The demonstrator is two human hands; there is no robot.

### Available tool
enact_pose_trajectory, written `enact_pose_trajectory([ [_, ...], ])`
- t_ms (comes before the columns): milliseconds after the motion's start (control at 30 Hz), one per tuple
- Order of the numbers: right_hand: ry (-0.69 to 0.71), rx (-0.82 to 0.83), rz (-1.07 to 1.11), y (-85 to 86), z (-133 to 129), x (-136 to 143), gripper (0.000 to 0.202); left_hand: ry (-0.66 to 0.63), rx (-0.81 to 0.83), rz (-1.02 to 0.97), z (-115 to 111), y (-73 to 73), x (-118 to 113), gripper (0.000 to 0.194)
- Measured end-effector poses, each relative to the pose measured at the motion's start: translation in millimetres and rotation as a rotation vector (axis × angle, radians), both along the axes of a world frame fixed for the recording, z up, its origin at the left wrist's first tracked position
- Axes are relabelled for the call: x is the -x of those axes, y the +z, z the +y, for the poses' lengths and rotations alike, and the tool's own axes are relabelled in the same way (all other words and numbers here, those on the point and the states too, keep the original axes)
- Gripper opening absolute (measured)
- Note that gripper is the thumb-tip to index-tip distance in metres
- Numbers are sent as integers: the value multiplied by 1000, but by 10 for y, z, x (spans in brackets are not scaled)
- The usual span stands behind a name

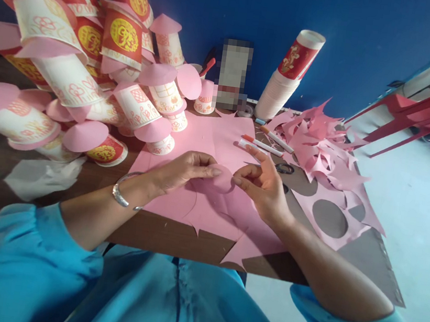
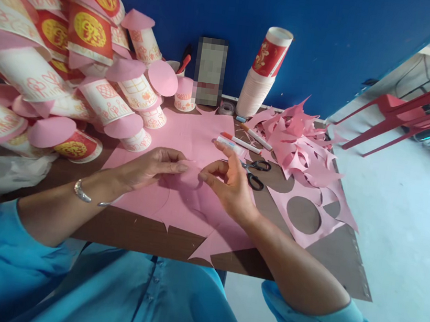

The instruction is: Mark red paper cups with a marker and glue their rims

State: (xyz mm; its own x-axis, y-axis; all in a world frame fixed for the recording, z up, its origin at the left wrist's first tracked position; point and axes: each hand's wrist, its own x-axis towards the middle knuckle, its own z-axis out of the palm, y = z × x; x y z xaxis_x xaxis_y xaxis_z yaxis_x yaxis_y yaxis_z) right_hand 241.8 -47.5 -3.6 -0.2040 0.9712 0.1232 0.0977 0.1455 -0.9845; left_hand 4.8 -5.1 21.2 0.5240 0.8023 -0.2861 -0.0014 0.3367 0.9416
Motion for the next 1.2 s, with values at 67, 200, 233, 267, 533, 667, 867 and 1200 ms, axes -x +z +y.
enact_pose_trajectory([
  [67,-13,33,11,-20,12,-4,72,19,27,0,4,-8,5,45],
  [200,-46,69,102,-56,51,-8,57,84,140,-4,17,-21,18,51],
  [233,-49,74,117,-64,62,-10,56,103,155,-4,23,-29,23,52],
  [267,-49,81,124,-70,72,-13,56,116,158,-7,29,-40,30,51],
  [533,-13,140,150,-77,100,-30,75,51,-12,0,62,-138,66,39],
  [667,7,142,114,-78,104,-32,81,-9,-85,53,56,-136,57,35],
  [867,4,111,111,-106,114,-32,60,22,-76,33,68,-174,73,39],
  [1200,-212,-225,-229,-170,214,-135,38,326,64,-166,156,-166,15,48],
])
